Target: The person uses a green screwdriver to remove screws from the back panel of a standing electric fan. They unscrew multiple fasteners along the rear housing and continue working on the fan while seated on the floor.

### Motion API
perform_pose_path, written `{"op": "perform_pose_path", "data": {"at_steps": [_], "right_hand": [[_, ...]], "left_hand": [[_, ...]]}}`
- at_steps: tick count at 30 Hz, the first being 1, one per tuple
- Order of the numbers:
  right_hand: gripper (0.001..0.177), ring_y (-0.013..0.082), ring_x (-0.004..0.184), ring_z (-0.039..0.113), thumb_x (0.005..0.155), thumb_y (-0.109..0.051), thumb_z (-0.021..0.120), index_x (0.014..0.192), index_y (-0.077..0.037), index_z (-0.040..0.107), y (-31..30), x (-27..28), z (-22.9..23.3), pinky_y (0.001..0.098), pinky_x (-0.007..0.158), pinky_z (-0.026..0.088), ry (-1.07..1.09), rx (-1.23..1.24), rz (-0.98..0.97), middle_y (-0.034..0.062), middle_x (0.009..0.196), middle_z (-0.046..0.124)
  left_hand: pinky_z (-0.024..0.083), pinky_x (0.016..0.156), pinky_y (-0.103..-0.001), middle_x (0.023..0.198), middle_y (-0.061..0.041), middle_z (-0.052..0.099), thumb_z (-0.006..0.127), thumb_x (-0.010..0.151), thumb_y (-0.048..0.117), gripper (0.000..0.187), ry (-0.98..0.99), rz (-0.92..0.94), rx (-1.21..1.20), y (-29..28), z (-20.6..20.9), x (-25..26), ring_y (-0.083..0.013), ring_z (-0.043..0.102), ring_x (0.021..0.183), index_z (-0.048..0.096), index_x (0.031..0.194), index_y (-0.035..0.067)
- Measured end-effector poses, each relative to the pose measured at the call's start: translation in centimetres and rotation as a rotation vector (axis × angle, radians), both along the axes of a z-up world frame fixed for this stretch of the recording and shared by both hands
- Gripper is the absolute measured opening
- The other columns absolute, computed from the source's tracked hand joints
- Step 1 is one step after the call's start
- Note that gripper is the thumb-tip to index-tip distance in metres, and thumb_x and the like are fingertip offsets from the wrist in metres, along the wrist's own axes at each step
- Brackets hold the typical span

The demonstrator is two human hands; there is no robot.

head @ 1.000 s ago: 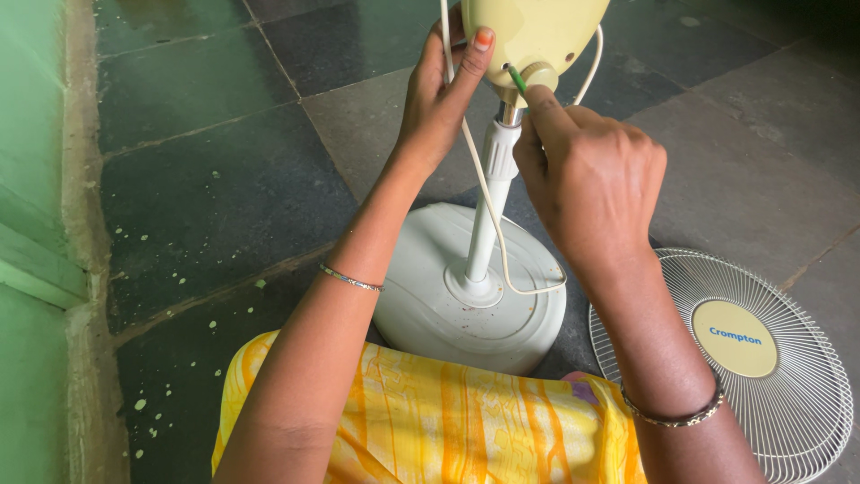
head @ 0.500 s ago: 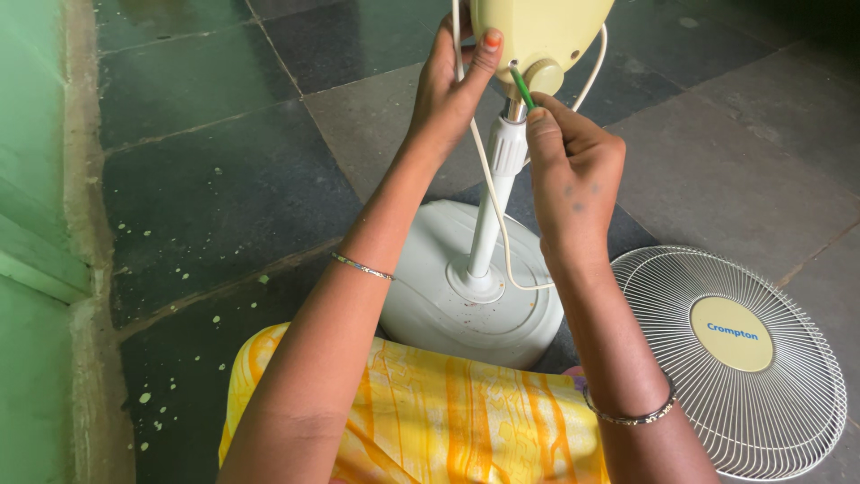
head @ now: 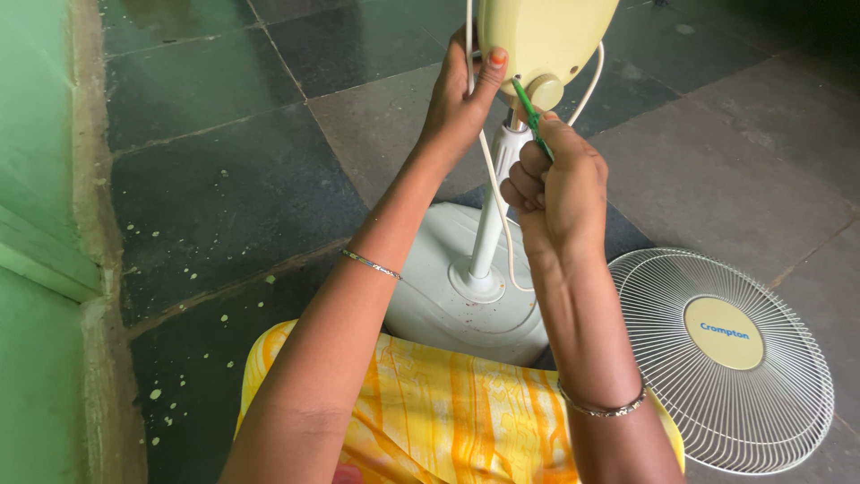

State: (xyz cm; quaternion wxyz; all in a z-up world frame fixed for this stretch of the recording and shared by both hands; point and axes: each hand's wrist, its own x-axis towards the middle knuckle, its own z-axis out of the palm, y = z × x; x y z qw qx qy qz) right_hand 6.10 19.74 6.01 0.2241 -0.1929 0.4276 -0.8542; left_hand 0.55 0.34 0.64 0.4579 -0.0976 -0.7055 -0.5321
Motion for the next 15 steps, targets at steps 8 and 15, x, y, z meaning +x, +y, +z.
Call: {"op": "perform_pose_path", "data": {"at_steps": [8, 15], "right_hand": [[0.034, 0.0066, 0.045, 0.02, 0.105, -0.018, 0.042, 0.117, 0.006, 0.063, -0.4, -1.0, 0.0, 0.0256, 0.047, 0.023, -0.263, -0.226, 0.216, -0.0074, 0.056, 0.026], [0.038, 0.0067, 0.044, 0.02, 0.106, -0.016, 0.04, 0.125, 0.012, 0.057, -0.8, -1.3, -1.0, 0.0251, 0.046, 0.023, -0.476, -0.541, 0.389, -0.0071, 0.056, 0.028]], "left_hand": [[0.051, 0.111, -0.041, 0.137, -0.013, 0.06, 0.046, 0.105, 0.063, 0.076, -0.034, 0.073, -0.046, 0.1, -0.1, 0.0, -0.0249, 0.062, 0.13, 0.036, 0.152, 0.004], [0.049, 0.111, -0.039, 0.137, -0.013, 0.061, 0.043, 0.108, 0.06, 0.07, -0.031, 0.117, -0.077, 0.4, 0.1, 0.7, -0.0233, 0.061, 0.128, 0.038, 0.15, 0.004]]}}
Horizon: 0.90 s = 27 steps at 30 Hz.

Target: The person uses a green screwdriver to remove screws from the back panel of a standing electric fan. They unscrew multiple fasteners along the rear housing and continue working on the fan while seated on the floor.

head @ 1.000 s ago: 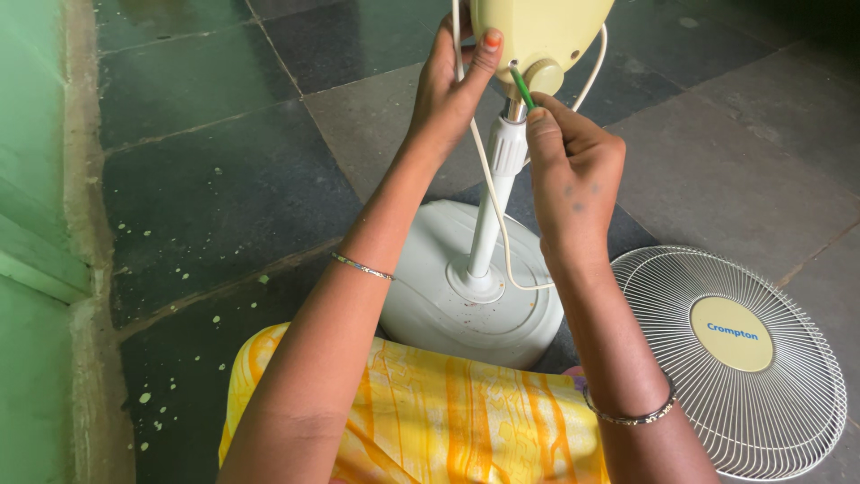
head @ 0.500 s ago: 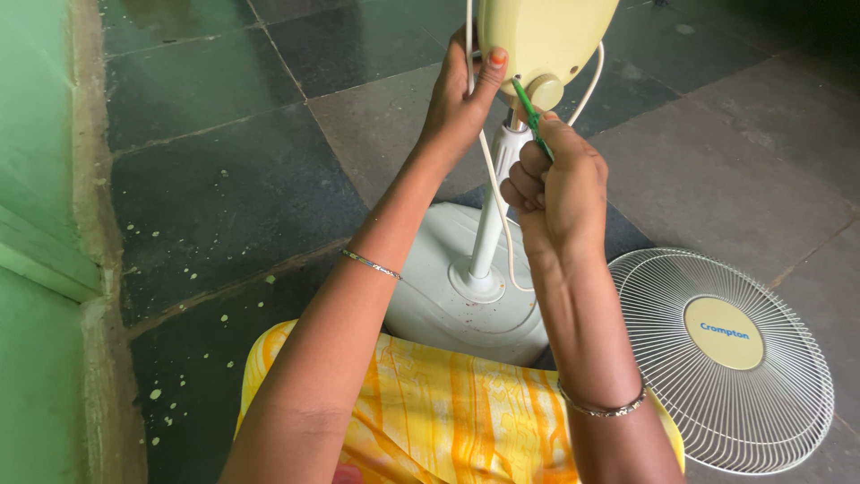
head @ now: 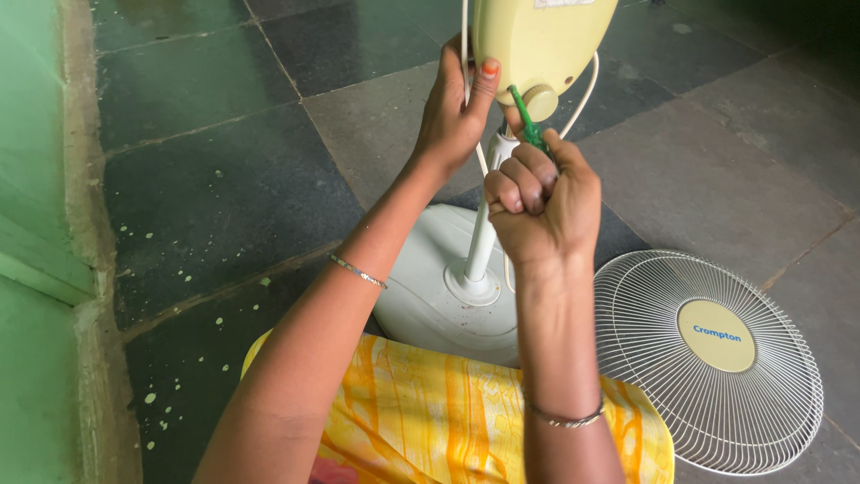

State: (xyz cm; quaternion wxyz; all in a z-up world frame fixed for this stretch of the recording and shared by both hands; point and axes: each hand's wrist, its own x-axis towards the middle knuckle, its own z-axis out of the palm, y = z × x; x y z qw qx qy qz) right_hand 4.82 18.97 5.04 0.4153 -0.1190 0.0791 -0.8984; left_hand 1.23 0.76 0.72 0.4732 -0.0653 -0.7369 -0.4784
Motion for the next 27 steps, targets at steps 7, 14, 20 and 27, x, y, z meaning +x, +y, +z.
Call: {"op": "perform_pose_path", "data": {"at_steps": [7, 14, 20, 27], "right_hand": [[0.034, 0.0061, 0.044, 0.021, 0.108, -0.021, 0.043, 0.128, 0.002, 0.06, -0.5, 2.5, -1.7, 0.0244, 0.046, 0.023, 0.214, 0.145, -0.242, -0.0078, 0.056, 0.027], [0.033, 0.0014, 0.054, 0.043, 0.105, -0.018, 0.06, 0.131, 0.001, 0.068, 1.3, 2.0, -1.8, 0.0216, 0.048, 0.036, 0.812, 0.728, -0.863, -0.0053, 0.069, 0.053], [0.025, 0.0068, 0.069, 0.054, 0.104, -0.012, 0.07, 0.127, -0.001, 0.072, 2.2, 2.2, -2.0, 0.0271, 0.062, 0.048, 1.303, 1.004, -1.286, 0.0058, 0.078, 0.066], [0.025, 0.0129, 0.059, 0.056, 0.102, -0.008, 0.072, 0.126, 0.0, 0.071, 2.5, 2.1, -1.2, 0.0315, 0.058, 0.046, 1.494, 1.008, -1.415, 0.0143, 0.075, 0.066]], "left_hand": [[0.048, 0.111, -0.039, 0.137, -0.013, 0.061, 0.044, 0.107, 0.061, 0.073, -0.015, 0.011, 0.02, 0.1, 0.0, 0.1, -0.0236, 0.061, 0.129, 0.036, 0.151, 0.003], [0.05, 0.111, -0.039, 0.136, -0.013, 0.064, 0.045, 0.107, 0.061, 0.07, -0.007, -0.016, 0.034, 0.0, -0.1, -0.1, -0.0239, 0.063, 0.129, 0.041, 0.149, 0.005], [0.05, 0.112, -0.039, 0.137, -0.014, 0.063, 0.046, 0.107, 0.06, 0.069, 0.006, -0.053, 0.024, -0.6, -0.3, -0.2, -0.0239, 0.063, 0.13, 0.04, 0.149, 0.005], [0.048, 0.113, -0.038, 0.139, -0.014, 0.06, 0.045, 0.108, 0.061, 0.069, 0.03, -0.062, 0.011, -0.7, -0.5, -0.5, -0.0234, 0.061, 0.132, 0.04, 0.147, 0.005]]}}
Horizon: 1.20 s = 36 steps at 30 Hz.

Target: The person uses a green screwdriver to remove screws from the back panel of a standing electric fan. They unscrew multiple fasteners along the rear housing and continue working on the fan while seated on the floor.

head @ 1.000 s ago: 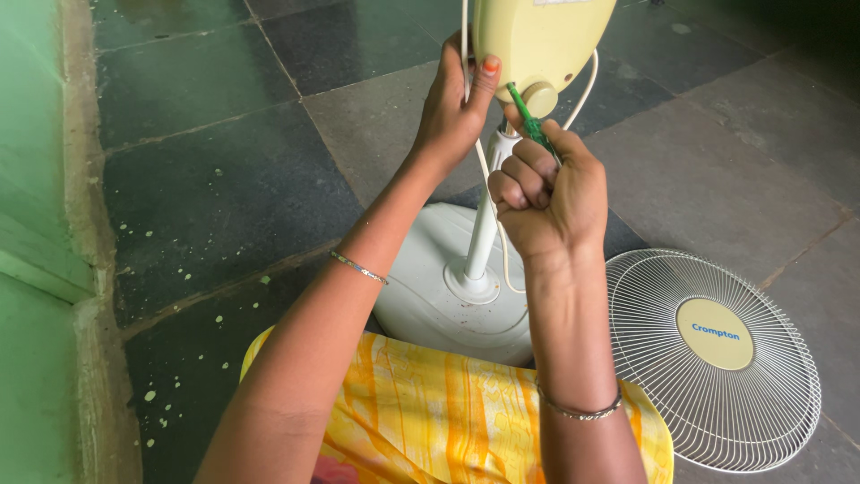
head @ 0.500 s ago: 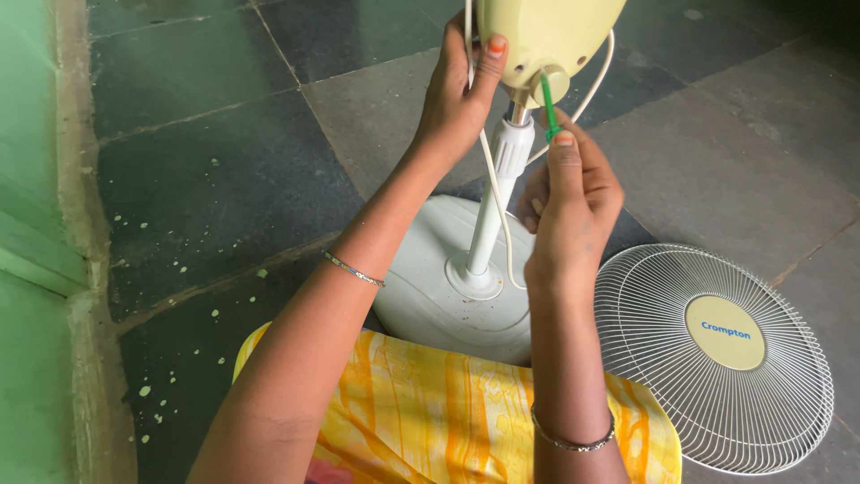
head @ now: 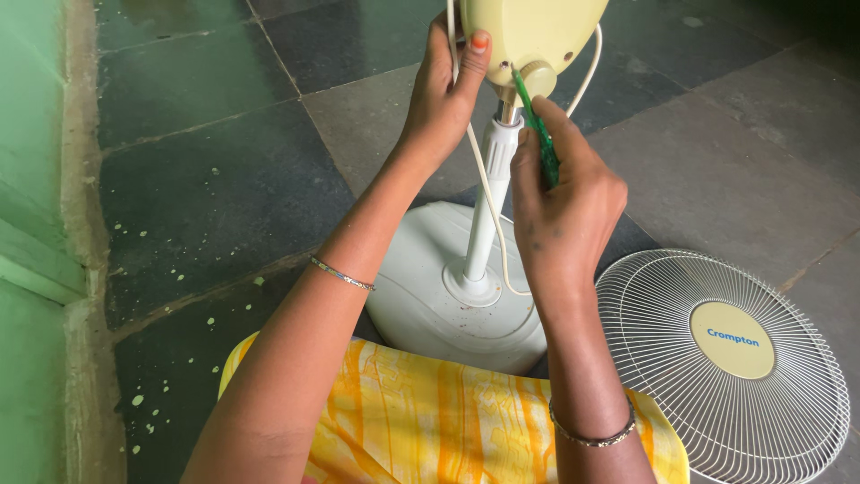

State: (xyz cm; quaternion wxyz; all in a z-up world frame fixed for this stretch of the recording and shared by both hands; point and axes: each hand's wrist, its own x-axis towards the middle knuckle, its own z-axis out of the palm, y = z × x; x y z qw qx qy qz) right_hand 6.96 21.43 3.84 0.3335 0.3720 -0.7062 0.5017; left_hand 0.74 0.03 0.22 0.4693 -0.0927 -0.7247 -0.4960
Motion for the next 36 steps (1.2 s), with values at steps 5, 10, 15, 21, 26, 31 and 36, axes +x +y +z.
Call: {"op": "perform_pose_path", "data": {"at_steps": [5, 10, 15, 21, 26, 31, 36], "right_hand": [[0.024, 0.0174, 0.056, 0.058, 0.102, -0.009, 0.073, 0.124, -0.001, 0.073, 0.2, -0.5, 0.5, 0.0329, 0.058, 0.047, -0.017, 0.034, -0.008, 0.0159, 0.072, 0.065], [0.023, 0.0215, 0.06, 0.063, 0.101, -0.009, 0.073, 0.123, -0.002, 0.073, 0.4, -0.9, 0.5, 0.0344, 0.062, 0.049, 0.038, 0.051, 0.002, 0.0174, 0.078, 0.067], [0.023, 0.0216, 0.061, 0.065, 0.099, -0.008, 0.074, 0.122, -0.003, 0.072, 0.6, -0.9, 0.4, 0.035, 0.061, 0.049, 0.055, 0.065, 0.03, 0.0159, 0.078, 0.068], [0.026, 0.018, 0.064, 0.065, 0.099, -0.005, 0.071, 0.124, -0.003, 0.066, 0.9, -0.8, 0.1, 0.0327, 0.063, 0.05, 0.037, 0.048, 0.105, 0.0096, 0.08, 0.066], [0.023, 0.0168, 0.069, 0.066, 0.098, -0.005, 0.075, 0.116, -0.003, 0.062, 2.0, -1.4, -0.7, 0.0322, 0.066, 0.052, 0.031, 0.078, 0.079, 0.0073, 0.083, 0.067], [0.022, 0.017, 0.079, 0.07, 0.1, -0.003, 0.078, 0.117, -0.004, 0.064, 2.8, -2.1, -2.0, 0.0304, 0.073, 0.055, 0.083, 0.044, 0.096, 0.0084, 0.095, 0.072], [0.025, 0.0195, 0.085, 0.069, 0.102, -0.001, 0.08, 0.123, -0.006, 0.068, 3.3, -2.7, -2.9, 0.0319, 0.077, 0.055, 0.16, 0.029, 0.103, 0.0096, 0.104, 0.073]], "left_hand": [[0.05, 0.111, -0.037, 0.133, -0.013, 0.064, 0.045, 0.107, 0.061, 0.069, -0.02, 0.051, -0.008, 0.0, 0.1, 0.1, -0.022, 0.062, 0.128, 0.043, 0.146, 0.005], [0.048, 0.111, -0.037, 0.131, -0.013, 0.063, 0.046, 0.108, 0.06, 0.067, -0.007, 0.034, -0.009, 0.0, 0.2, 0.2, -0.022, 0.061, 0.127, 0.044, 0.145, 0.004], [0.048, 0.11, -0.036, 0.129, -0.013, 0.064, 0.048, 0.109, 0.059, 0.066, 0.024, -0.022, -0.006, 0.0, 0.5, 0.4, -0.0215, 0.061, 0.125, 0.043, 0.144, 0.003], [0.05, 0.106, -0.034, 0.125, -0.01, 0.065, 0.047, 0.108, 0.058, 0.061, 0.003, 0.012, -0.014, 0.2, 0.9, 1.0, -0.0182, 0.062, 0.12, 0.046, 0.139, 0.005], [0.05, 0.106, -0.033, 0.123, -0.007, 0.065, 0.046, 0.11, 0.057, 0.057, -0.002, -0.012, -0.004, 0.6, 1.1, 1.5, -0.0159, 0.062, 0.119, 0.049, 0.135, 0.006], [0.048, 0.107, -0.031, 0.122, -0.005, 0.063, 0.046, 0.111, 0.055, 0.055, 0.024, -0.023, 0.005, 0.8, 1.0, 1.7, -0.0141, 0.06, 0.118, 0.051, 0.135, 0.006], [0.043, 0.113, -0.031, 0.126, -0.006, 0.061, 0.05, 0.115, 0.049, 0.051, 0.087, -0.046, -0.02, 0.5, 0.7, 1.6, -0.0156, 0.056, 0.123, 0.051, 0.136, 0.002]]}}
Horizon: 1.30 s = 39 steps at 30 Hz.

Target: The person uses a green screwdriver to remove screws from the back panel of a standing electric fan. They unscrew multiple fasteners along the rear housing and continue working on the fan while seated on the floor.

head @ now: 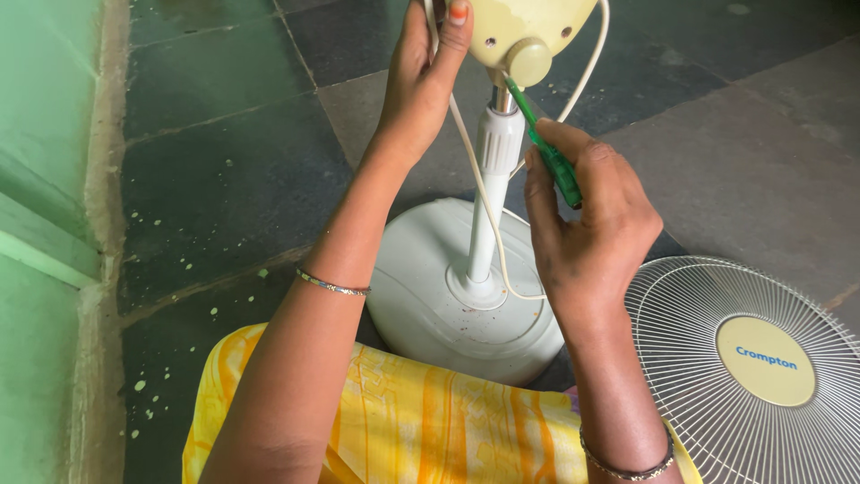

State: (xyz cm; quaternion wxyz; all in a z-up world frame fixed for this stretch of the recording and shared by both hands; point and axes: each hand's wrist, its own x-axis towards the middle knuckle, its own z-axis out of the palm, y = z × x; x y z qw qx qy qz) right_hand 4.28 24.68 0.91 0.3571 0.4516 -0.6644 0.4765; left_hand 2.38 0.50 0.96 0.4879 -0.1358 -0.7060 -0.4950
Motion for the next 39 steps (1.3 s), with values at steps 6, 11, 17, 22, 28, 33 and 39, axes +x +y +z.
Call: {"op": "perform_pose_path", "data": {"at_steps": [6, 11, 17, 22, 28, 33, 39], "right_hand": [[0.024, 0.0218, 0.092, 0.071, 0.102, 0.003, 0.076, 0.123, -0.004, 0.066, -0.2, -0.2, -0.6, 0.0313, 0.082, 0.057, 0.063, 0.007, 0.021, 0.0107, 0.108, 0.072], [0.03, 0.0251, 0.097, 0.071, 0.1, 0.002, 0.076, 0.128, -0.005, 0.066, -0.5, -0.2, -0.6, 0.0353, 0.087, 0.057, 0.069, 0.02, 0.013, 0.012, 0.114, 0.072], [0.031, 0.0251, 0.105, 0.072, 0.104, -0.001, 0.078, 0.132, -0.006, 0.066, -0.9, -0.6, -0.9, 0.0356, 0.093, 0.057, 0.115, 0.012, -0.022, 0.0114, 0.114, 0.073], [0.031, 0.0243, 0.101, 0.073, 0.105, -0.004, 0.079, 0.132, -0.007, 0.067, -1.5, -0.8, -0.7, 0.0352, 0.091, 0.057, 0.116, -0.008, -0.03, 0.0109, 0.11, 0.074], [0.029, 0.0262, 0.092, 0.072, 0.106, -0.008, 0.077, 0.132, -0.006, 0.068, -2.4, -0.6, 0.4, 0.0375, 0.084, 0.056, 0.129, 0.007, -0.083, 0.0112, 0.101, 0.073], [0.025, 0.0288, 0.081, 0.069, 0.106, -0.014, 0.075, 0.128, -0.005, 0.07, -2.6, 0.0, 1.8, 0.0407, 0.073, 0.054, 0.096, 0.06, -0.146, 0.0124, 0.093, 0.073], [0.026, 0.0299, 0.077, 0.069, 0.102, -0.014, 0.072, 0.126, -0.003, 0.071, -3.0, 0.8, 2.7, 0.042, 0.069, 0.054, 0.138, 0.144, -0.184, 0.0131, 0.094, 0.074]], "left_hand": [[0.051, 0.1, -0.033, 0.114, -0.006, 0.067, 0.041, 0.112, 0.055, 0.055, -0.065, 0.25, -0.03, 0.5, -0.2, -0.3, -0.0162, 0.065, 0.108, 0.052, 0.132, 0.006], [0.05, 0.104, -0.035, 0.119, -0.008, 0.064, 0.039, 0.114, 0.056, 0.056, -0.039, 0.163, -0.004, 1.2, 0.0, -0.1, -0.0179, 0.062, 0.116, 0.049, 0.138, 0.007], [0.048, 0.108, -0.035, 0.122, -0.008, 0.063, 0.038, 0.116, 0.055, 0.054, -0.024, 0.12, -0.017, 0.9, -0.2, -0.1, -0.0168, 0.06, 0.115, 0.048, 0.137, 0.007], [0.046, 0.116, -0.036, 0.128, -0.009, 0.062, 0.037, 0.116, 0.055, 0.056, -0.042, 0.121, -0.027, 0.8, -0.1, 0.0, -0.0178, 0.059, 0.124, 0.047, 0.141, 0.007], [0.044, 0.117, -0.037, 0.13, -0.01, 0.06, 0.037, 0.114, 0.06, 0.061, -0.047, 0.108, -0.041, 0.9, 0.1, 0.3, -0.0193, 0.057, 0.127, 0.046, 0.141, 0.006], [0.046, 0.118, -0.039, 0.127, -0.011, 0.062, 0.036, 0.112, 0.065, 0.066, -0.092, 0.123, -0.028, 0.8, 0.2, 0.3, -0.0201, 0.059, 0.126, 0.047, 0.139, 0.006], [0.042, 0.118, -0.04, 0.135, -0.011, 0.062, 0.037, 0.109, 0.065, 0.068, -0.132, 0.116, 0.002, 0.8, 0.6, 0.5, -0.0226, 0.057, 0.133, 0.048, 0.143, 0.007]]}}
